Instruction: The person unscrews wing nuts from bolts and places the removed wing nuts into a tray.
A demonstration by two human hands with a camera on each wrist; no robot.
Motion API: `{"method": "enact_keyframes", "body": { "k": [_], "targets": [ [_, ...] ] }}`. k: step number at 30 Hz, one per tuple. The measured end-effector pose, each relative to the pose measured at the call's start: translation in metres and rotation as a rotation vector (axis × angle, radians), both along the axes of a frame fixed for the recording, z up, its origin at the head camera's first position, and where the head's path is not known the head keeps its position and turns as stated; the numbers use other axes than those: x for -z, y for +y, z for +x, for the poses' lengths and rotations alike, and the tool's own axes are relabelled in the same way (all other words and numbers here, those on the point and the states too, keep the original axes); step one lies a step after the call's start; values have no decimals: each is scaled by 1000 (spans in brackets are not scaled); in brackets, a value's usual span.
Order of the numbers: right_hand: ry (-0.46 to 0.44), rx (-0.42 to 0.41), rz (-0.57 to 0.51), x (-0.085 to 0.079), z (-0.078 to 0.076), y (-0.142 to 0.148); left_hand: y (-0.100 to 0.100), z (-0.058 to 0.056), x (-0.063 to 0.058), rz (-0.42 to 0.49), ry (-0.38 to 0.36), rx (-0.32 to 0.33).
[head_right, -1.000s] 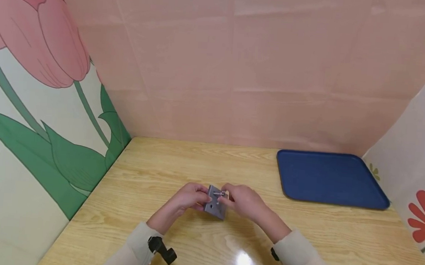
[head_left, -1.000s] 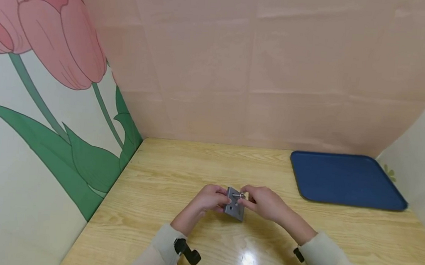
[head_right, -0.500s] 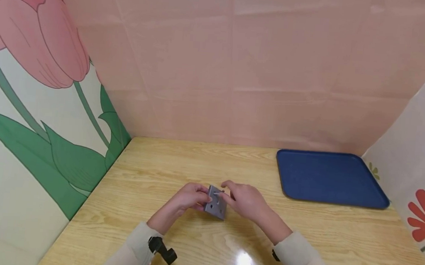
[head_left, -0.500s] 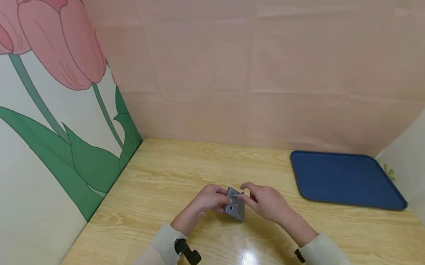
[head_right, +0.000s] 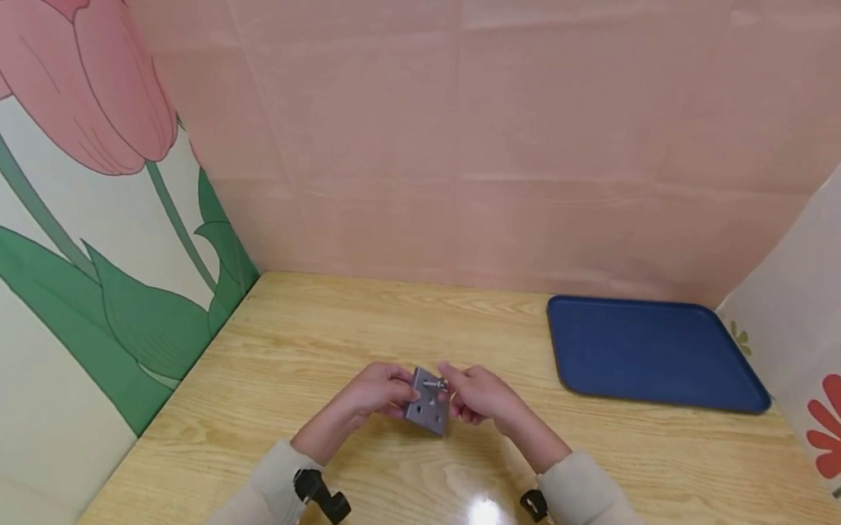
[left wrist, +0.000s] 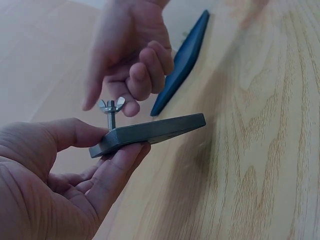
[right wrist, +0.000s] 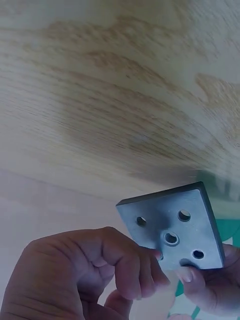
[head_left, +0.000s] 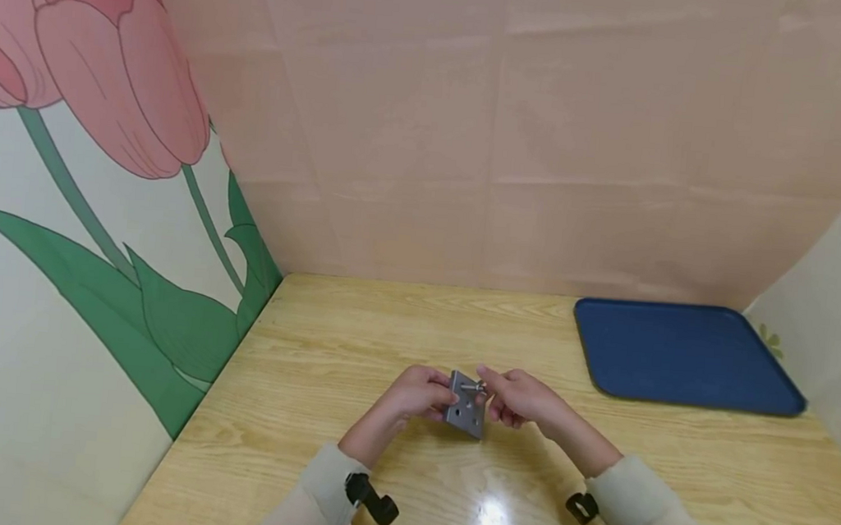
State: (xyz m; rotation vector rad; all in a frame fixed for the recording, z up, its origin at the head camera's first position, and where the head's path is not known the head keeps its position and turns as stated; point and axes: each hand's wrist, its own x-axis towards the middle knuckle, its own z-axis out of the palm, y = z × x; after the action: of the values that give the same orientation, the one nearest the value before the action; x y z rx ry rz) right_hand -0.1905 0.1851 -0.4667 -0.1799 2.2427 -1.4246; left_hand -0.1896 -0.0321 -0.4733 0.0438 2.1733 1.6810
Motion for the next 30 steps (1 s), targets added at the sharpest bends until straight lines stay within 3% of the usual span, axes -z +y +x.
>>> {"method": "enact_keyframes", "body": {
  "k": [10,14,17,24,27,30],
  "targets": [
    [-32,-17,-1,0,0,-5,-2,0,-1,10,3,3],
    [34,-38,40,0,0,-5,-3,0,-1,0,-7,-1],
    [217,-104,134,2,1,-3,-3,0,0,-5,-10,-3],
    [817,-282,441,2,5,1,-3,-1,1,5,-1,3],
    [987,-316,532,3,6,2,-3,-2,1,5,1,7],
    [1088,-321,581,5,6,3,-3,-2,1,2,0,9]
  ]
}}
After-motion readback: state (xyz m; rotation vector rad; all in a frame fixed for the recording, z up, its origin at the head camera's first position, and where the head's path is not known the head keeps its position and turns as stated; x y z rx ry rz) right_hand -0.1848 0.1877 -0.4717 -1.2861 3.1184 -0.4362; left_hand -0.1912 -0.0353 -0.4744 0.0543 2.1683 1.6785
